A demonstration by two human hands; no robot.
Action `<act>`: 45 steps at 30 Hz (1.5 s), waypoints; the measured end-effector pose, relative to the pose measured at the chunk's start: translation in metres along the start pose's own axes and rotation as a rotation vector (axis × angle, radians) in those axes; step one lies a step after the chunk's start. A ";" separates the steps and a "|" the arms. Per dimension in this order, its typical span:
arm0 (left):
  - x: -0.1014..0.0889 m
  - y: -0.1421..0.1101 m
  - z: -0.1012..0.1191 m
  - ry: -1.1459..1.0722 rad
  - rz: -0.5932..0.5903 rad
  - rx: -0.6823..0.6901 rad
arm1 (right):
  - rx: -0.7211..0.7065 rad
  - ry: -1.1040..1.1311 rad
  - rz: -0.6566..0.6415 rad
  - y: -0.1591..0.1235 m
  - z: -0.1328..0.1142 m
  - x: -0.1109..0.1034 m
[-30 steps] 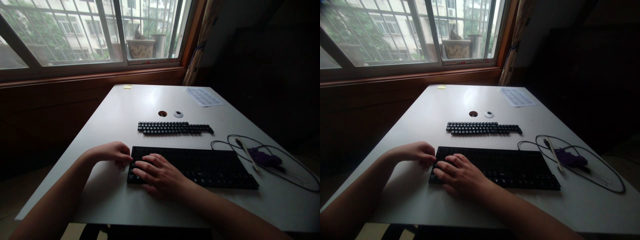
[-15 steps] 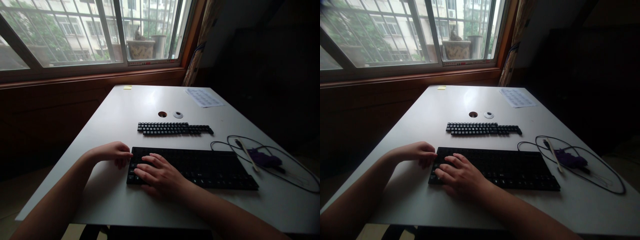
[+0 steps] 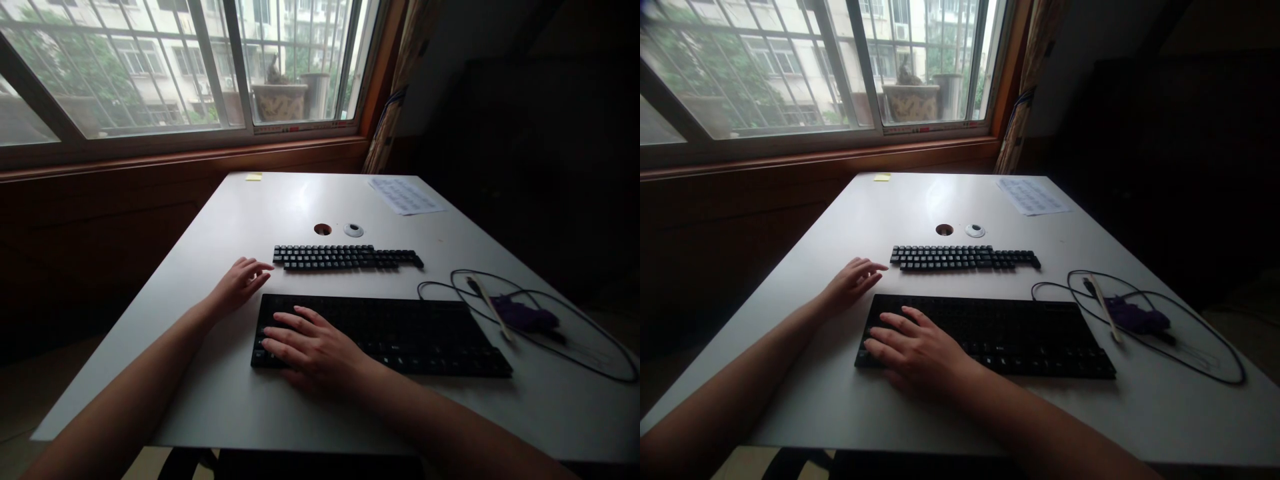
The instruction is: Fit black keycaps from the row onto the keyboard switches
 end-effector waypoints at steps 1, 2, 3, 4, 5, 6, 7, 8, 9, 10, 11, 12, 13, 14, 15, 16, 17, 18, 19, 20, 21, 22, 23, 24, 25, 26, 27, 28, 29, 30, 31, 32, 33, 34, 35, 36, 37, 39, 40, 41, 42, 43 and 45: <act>0.002 0.002 0.005 0.070 0.010 0.052 | 0.000 0.003 -0.008 0.000 0.000 0.001; 0.006 0.005 0.008 0.125 0.001 0.085 | 0.002 0.008 -0.017 0.000 0.000 0.001; 0.010 0.007 0.011 0.167 -0.015 0.102 | 0.005 0.014 -0.022 0.000 0.000 0.001; 0.013 0.009 0.012 0.199 -0.035 0.107 | 0.008 0.021 -0.025 0.000 0.000 0.001; 0.017 0.011 0.013 0.225 -0.058 0.104 | 0.009 0.027 -0.027 0.000 0.000 0.000; 0.019 0.012 0.013 0.245 -0.075 0.098 | 0.008 0.030 -0.029 0.000 0.000 0.000; 0.021 0.014 0.012 0.259 -0.087 0.091 | 0.005 0.029 -0.033 0.001 -0.001 0.000; 0.023 0.015 0.011 0.270 -0.094 0.086 | -0.002 0.027 -0.036 0.001 -0.002 0.000; 0.024 0.016 0.011 0.279 -0.100 0.082 | -0.004 0.026 -0.040 0.001 -0.002 0.001; 0.024 0.017 0.010 0.288 -0.105 0.080 | -0.001 0.027 -0.041 0.002 -0.002 0.001; 0.025 0.017 0.009 0.297 -0.112 0.076 | 0.003 0.028 -0.040 0.002 -0.002 0.001; 0.026 0.018 0.009 0.305 -0.121 0.073 | 0.006 0.026 -0.038 0.002 -0.002 0.002; 0.027 0.019 0.008 0.312 -0.131 0.068 | 0.007 0.022 -0.037 0.002 -0.002 0.002; 0.028 0.020 0.007 0.316 -0.142 0.060 | 0.007 0.016 -0.036 0.002 -0.002 0.003; 0.028 0.020 0.006 0.315 -0.151 0.052 | 0.003 0.011 -0.037 0.002 -0.002 0.004; 0.029 0.021 0.005 0.311 -0.160 0.046 | 0.001 0.007 -0.038 0.002 -0.002 0.005; 0.029 0.021 0.005 0.306 -0.168 0.041 | 0.002 0.006 -0.042 0.002 -0.002 0.005; 0.030 0.021 0.004 0.302 -0.175 0.036 | 0.004 0.006 -0.046 0.002 -0.002 0.006; 0.030 0.021 0.004 0.298 -0.180 0.033 | 0.004 0.005 -0.049 0.002 -0.002 0.006; 0.030 0.021 0.004 0.297 -0.184 0.032 | 0.003 0.003 -0.050 0.002 -0.002 0.006; 0.030 0.022 0.004 0.297 -0.186 0.031 | 0.001 0.001 -0.050 0.002 -0.002 0.006; 0.029 0.022 0.004 0.298 -0.187 0.031 | 0.000 0.002 -0.049 0.002 -0.002 0.006; 0.029 0.021 0.005 0.298 -0.186 0.034 | 0.003 0.005 -0.047 0.002 -0.002 0.006; 0.029 0.021 0.005 0.298 -0.182 0.037 | 0.007 0.008 -0.045 0.002 -0.002 0.005; 0.028 0.021 0.006 0.297 -0.176 0.041 | 0.009 0.011 -0.045 0.002 -0.002 0.005; 0.027 0.020 0.006 0.294 -0.171 0.044 | 0.009 0.011 -0.047 0.002 -0.002 0.005; 0.027 0.019 0.006 0.289 -0.166 0.046 | 0.009 0.012 -0.048 0.002 -0.002 0.005; 0.026 0.018 0.006 0.284 -0.161 0.047 | 0.008 0.013 -0.050 0.002 -0.002 0.005; 0.026 0.017 0.006 0.278 -0.156 0.047 | 0.009 0.015 -0.052 0.002 -0.001 0.004; 0.025 0.016 0.005 0.272 -0.149 0.048 | 0.013 0.019 -0.054 0.002 -0.001 0.004; 0.024 0.014 0.005 0.267 -0.139 0.051 | 0.017 0.021 -0.057 0.002 -0.001 0.004; 0.022 0.013 0.004 0.262 -0.126 0.055 | 0.017 0.020 -0.060 0.002 -0.001 0.004; 0.021 0.011 0.004 0.258 -0.114 0.060 | 0.016 0.019 -0.062 0.002 -0.001 0.004; 0.020 0.010 0.003 0.252 -0.102 0.066 | 0.014 0.020 -0.064 0.002 -0.001 0.005; 0.019 0.009 0.003 0.245 -0.093 0.073 | 0.013 0.024 -0.065 0.002 -0.001 0.005; 0.017 0.008 0.003 0.235 -0.082 0.080 | 0.013 0.031 -0.065 0.002 -0.001 0.005; 0.016 0.007 0.003 0.226 -0.072 0.086 | 0.012 0.036 -0.064 0.002 -0.001 0.005; 0.015 0.007 0.002 0.211 -0.047 0.097 | 0.012 0.036 -0.061 0.002 -0.001 0.004; 0.014 0.007 0.001 0.208 -0.036 0.099 | 0.010 0.033 -0.057 0.002 -0.001 0.004; 0.015 0.007 0.001 0.210 -0.028 0.099 | 0.012 0.033 -0.053 0.002 -0.001 0.003; 0.015 0.008 0.000 0.216 -0.024 0.100 | 0.016 0.035 -0.049 0.002 -0.001 0.002; 0.016 0.008 0.000 0.222 -0.020 0.101 | 0.019 0.036 -0.045 0.002 -0.001 0.002; 0.018 0.009 -0.001 0.237 -0.016 0.109 | 0.015 0.027 -0.039 0.002 -0.002 0.001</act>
Point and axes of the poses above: each hand's wrist, its own y-axis towards the middle knuckle, its own x-axis out of the palm, z = x × y, the point moved 7 cm from there along y, towards the middle knuckle, and after that the axes turned 9 degrees about -z, right-handed, at the moved point
